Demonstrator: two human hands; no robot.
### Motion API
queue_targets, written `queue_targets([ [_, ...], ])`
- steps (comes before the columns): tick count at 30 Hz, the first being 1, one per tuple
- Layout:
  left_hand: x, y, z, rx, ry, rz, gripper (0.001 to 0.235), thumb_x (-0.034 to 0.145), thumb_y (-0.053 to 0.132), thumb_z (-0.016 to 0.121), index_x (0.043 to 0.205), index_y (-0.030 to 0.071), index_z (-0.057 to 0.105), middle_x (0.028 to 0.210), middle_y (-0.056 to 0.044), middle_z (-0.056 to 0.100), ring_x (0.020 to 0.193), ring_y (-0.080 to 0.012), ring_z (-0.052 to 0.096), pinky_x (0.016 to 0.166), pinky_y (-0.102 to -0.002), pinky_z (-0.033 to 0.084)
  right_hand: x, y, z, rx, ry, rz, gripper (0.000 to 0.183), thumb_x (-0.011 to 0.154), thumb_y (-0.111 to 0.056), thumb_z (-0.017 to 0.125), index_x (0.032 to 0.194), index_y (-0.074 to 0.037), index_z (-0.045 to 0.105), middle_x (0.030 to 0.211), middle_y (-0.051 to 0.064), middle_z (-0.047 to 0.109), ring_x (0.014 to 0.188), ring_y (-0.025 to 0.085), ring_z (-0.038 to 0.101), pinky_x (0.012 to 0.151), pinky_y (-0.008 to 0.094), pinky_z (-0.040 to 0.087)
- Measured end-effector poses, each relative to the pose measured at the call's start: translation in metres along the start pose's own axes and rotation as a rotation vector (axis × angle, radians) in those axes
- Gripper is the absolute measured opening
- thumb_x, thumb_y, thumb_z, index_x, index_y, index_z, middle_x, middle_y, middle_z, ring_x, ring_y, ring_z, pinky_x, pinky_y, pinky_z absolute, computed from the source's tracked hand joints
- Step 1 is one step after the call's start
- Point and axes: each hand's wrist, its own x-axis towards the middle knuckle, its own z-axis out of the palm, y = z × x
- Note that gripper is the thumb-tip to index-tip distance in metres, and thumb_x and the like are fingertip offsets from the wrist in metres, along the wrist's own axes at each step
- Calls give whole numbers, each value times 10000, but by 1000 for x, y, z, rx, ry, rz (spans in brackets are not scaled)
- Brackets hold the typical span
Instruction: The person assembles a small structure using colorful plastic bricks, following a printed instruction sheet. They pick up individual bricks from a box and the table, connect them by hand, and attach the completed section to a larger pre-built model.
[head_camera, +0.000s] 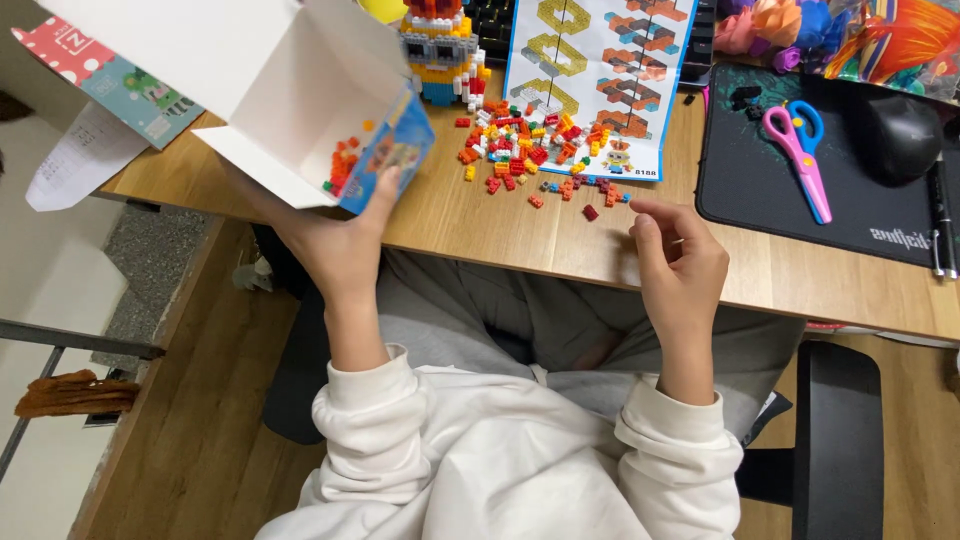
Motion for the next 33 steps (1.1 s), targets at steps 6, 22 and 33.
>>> queue_targets([
  [6,9,-15,-2,91,-172,-168,1018,853,242,917,1503,-21,179,1466,-299,297,1413,-470,277,1173,-598,190,0,11,4,37,40,-96,156,995,-31,609,1080,-87,727,758,87,663,667,154,547,560,257,434],
  [22,3,15,6,234,76,-79,1004,950,222,862,1628,198,121,1616,-102,75,1492,-408,110,1204,-657,141,1,2,5,16,23,-91,154,988,-11,613,1068,-67,732,785,111,663,647,170,533,558,274,431],
  [33,1,61,49,-19,-536,224,530,886,1,639,1374,25,432,1231,-211,540,1137,-413,546,952,-517,454,49,43,-20,-244,26,-321,195,1001,9,702,1187,65,689,966,240,594,794,355,593,660,426,468],
])
